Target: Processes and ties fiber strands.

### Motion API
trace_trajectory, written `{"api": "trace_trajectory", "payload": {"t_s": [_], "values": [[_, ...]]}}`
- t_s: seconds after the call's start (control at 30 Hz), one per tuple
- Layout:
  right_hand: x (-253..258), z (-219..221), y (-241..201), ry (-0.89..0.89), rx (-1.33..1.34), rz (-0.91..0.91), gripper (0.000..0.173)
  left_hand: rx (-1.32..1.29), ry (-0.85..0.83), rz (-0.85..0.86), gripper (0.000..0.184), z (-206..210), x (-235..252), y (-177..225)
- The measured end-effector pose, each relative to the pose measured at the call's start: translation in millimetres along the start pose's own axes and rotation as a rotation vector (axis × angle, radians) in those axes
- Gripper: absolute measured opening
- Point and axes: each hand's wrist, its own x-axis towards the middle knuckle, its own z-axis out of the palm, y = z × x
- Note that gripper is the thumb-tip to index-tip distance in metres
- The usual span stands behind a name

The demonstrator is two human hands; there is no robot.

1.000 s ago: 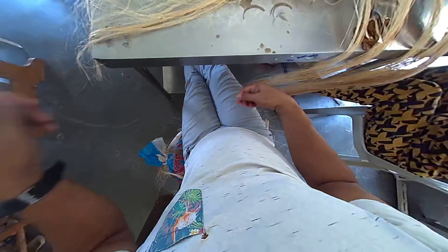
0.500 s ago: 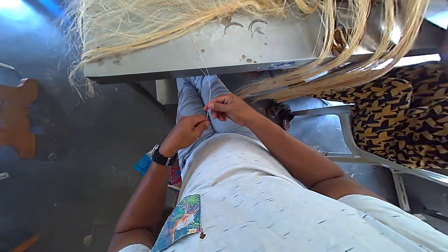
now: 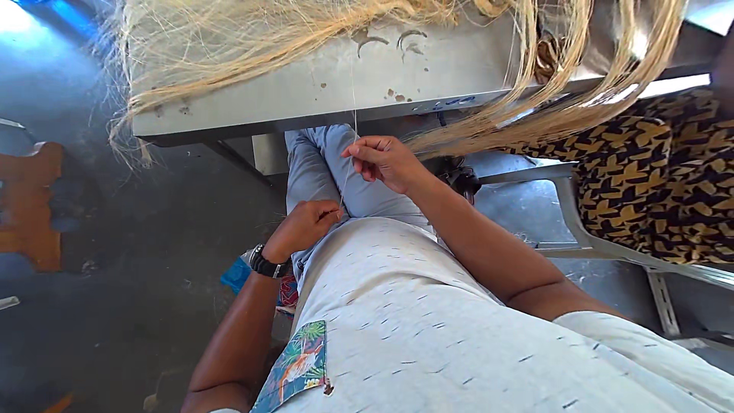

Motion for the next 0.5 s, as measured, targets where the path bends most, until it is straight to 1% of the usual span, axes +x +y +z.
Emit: {"api": "trace_trajectory", "payload": {"t_s": [0.1,0.2,0.33,0.5], "values": [[4,-5,-5,0.032,0.005,-0.018,0.022,-0.011,-0.032,0.000,0.032,-2,-3,-2],[7,-11,-12,0.054,-0.020,-0.031,0.025,-0.029,-0.046,0.008,0.032,-2,-5,-5],[7,-17,-18,0.060,-0.043,0.020,0.030,-0.086,-0.017,0.027,0.030,2,-6,-10],[6,-21,-18,0.049,0.032,0.041,0.033,-0.089,-0.015,0.044,0.030,5,-4,-11]]}}
